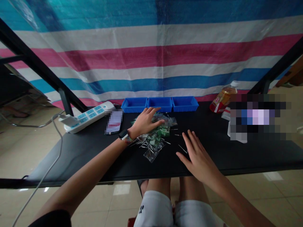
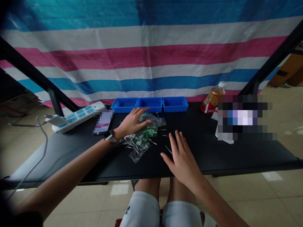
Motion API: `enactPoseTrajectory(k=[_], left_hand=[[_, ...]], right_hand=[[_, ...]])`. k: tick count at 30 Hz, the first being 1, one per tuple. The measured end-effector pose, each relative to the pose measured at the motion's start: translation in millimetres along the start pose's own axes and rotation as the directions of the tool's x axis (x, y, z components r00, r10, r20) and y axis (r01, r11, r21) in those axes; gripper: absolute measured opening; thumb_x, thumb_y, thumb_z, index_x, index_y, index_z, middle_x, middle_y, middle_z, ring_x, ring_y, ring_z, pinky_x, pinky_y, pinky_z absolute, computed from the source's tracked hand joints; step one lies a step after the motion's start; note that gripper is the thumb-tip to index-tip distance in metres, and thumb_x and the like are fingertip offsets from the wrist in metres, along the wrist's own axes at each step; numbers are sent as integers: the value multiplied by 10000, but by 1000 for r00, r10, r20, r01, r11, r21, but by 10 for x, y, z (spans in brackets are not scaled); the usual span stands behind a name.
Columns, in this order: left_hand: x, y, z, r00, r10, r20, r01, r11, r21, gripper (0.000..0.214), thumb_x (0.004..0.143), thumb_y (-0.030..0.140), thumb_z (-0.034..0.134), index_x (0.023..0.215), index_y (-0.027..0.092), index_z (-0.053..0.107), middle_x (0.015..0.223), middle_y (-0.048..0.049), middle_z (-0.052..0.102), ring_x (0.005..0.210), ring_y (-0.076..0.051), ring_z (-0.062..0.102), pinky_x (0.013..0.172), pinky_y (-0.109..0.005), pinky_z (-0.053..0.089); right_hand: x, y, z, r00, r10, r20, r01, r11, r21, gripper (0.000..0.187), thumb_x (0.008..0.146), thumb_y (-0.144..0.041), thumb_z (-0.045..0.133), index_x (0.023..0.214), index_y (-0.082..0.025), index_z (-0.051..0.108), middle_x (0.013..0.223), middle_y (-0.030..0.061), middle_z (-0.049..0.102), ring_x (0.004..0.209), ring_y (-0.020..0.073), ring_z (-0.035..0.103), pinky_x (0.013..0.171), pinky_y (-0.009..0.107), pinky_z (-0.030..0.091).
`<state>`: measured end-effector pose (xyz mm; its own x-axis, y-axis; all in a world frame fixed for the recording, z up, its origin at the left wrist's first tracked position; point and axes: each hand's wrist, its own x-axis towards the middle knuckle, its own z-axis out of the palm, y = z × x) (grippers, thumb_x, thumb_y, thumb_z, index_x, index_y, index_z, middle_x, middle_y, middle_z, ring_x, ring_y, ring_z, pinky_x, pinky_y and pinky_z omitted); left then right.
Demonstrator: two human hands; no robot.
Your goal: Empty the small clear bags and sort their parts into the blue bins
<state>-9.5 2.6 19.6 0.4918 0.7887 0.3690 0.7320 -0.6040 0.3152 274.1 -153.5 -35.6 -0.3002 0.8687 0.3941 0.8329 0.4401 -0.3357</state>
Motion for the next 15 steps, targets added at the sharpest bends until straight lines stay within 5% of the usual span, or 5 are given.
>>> enactPoseTrajectory(k=[6,10,15], left_hand=[[-243,-216,-230,981,74,181,-67,997,-44,734,1112,639,418,1739,262,356,1772,-119,404,1593,-375,403,1312,-592,307],[-453,-276,-307,941,103,321,-96,995,-38,810,1067,716,468,1766,353,275,1834,-77,275,1678,-438,215,1327,-685,206],[-686,-173,-289,918,164,361,-180,984,10,918,969,813,564,1750,405,308,1859,-87,175,1666,-481,222,1305,-735,204]], right_hand=[[403,397,188,996,-38,82,45,995,-89,688,1150,-414,366,1749,-90,268,1752,270,353,1660,422,298,1318,660,353],[894,684,232,982,-99,159,100,995,-1,691,1155,-460,330,1737,-90,310,1773,231,334,1670,361,305,1358,597,304],[1360,692,355,961,-187,206,161,978,136,700,1136,-575,369,1700,-162,411,1753,185,411,1672,325,323,1370,586,279]])
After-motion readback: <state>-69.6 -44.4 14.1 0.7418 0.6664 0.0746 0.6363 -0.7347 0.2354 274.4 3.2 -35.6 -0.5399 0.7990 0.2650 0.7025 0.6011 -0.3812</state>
